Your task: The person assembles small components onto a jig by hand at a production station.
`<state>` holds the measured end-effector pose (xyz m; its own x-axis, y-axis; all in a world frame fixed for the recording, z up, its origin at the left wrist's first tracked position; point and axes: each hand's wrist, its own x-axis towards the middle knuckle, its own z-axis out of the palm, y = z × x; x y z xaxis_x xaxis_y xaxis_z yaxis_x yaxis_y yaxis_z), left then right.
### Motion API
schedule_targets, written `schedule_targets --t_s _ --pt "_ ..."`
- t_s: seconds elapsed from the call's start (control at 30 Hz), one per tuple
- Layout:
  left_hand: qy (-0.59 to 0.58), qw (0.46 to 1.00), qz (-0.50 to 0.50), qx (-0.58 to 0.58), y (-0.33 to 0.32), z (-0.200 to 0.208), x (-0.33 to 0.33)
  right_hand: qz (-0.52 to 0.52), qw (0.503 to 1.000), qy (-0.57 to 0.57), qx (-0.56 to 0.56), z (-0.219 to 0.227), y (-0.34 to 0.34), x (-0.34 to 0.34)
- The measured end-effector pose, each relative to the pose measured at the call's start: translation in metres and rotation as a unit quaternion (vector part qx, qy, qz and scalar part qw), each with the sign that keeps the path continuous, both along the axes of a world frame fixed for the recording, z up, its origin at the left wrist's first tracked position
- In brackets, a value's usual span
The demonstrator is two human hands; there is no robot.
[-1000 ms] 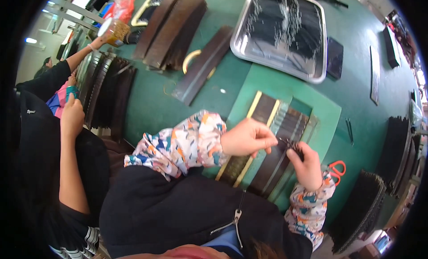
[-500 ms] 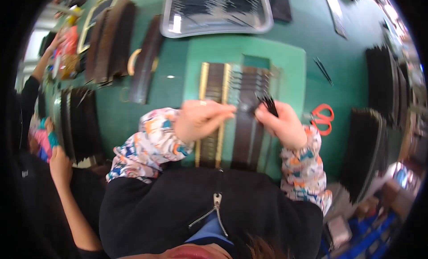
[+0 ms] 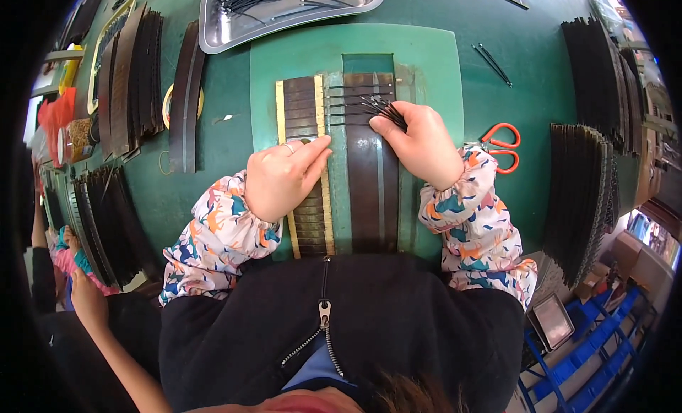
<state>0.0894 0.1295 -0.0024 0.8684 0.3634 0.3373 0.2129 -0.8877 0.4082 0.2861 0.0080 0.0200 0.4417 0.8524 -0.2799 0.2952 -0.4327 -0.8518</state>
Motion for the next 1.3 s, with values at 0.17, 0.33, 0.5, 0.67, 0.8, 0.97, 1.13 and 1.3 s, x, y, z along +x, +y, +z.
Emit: schedule_targets --t_s 0.17,0.33,0.5,0.67,0.8,0.97,1.13,1.3 --pt "0.031 0.999 0.000 0.014 -0.002 0.000 0.001 -0.006 0.999 -0.043 -0.019 -0.006 0.000 0.000" --pt "0.102 0.994 0.017 0.044 -0.007 0.000 0.009 -0.010 0.989 -0.143 -0.030 -0.007 0.005 -0.003" --pt "0.120 0.990 0.028 0.062 -0.012 -0.003 0.012 -0.008 0.984 -0.175 -0.042 -0.008 0.006 -0.001" --pt "0.127 0.989 0.028 0.065 -0.012 -0.002 0.011 0.016 0.974 -0.218 -0.059 -0.001 0.004 0.001" --pt "0.118 0.991 0.035 0.056 -0.010 -0.002 0.009 0.015 0.958 -0.275 -0.074 0.004 -0.013 0.029" --pt "0.078 0.997 0.014 0.016 -0.011 0.004 -0.001 0.039 0.999 -0.018 0.022 0.012 -0.012 0.023" --pt "0.056 0.998 0.004 0.006 -0.012 0.006 -0.004 0.154 0.986 0.044 -0.040 0.004 0.004 0.023" --pt "0.054 0.998 0.004 0.010 -0.012 0.006 -0.004 0.230 0.955 0.050 -0.179 0.011 0.022 0.026"
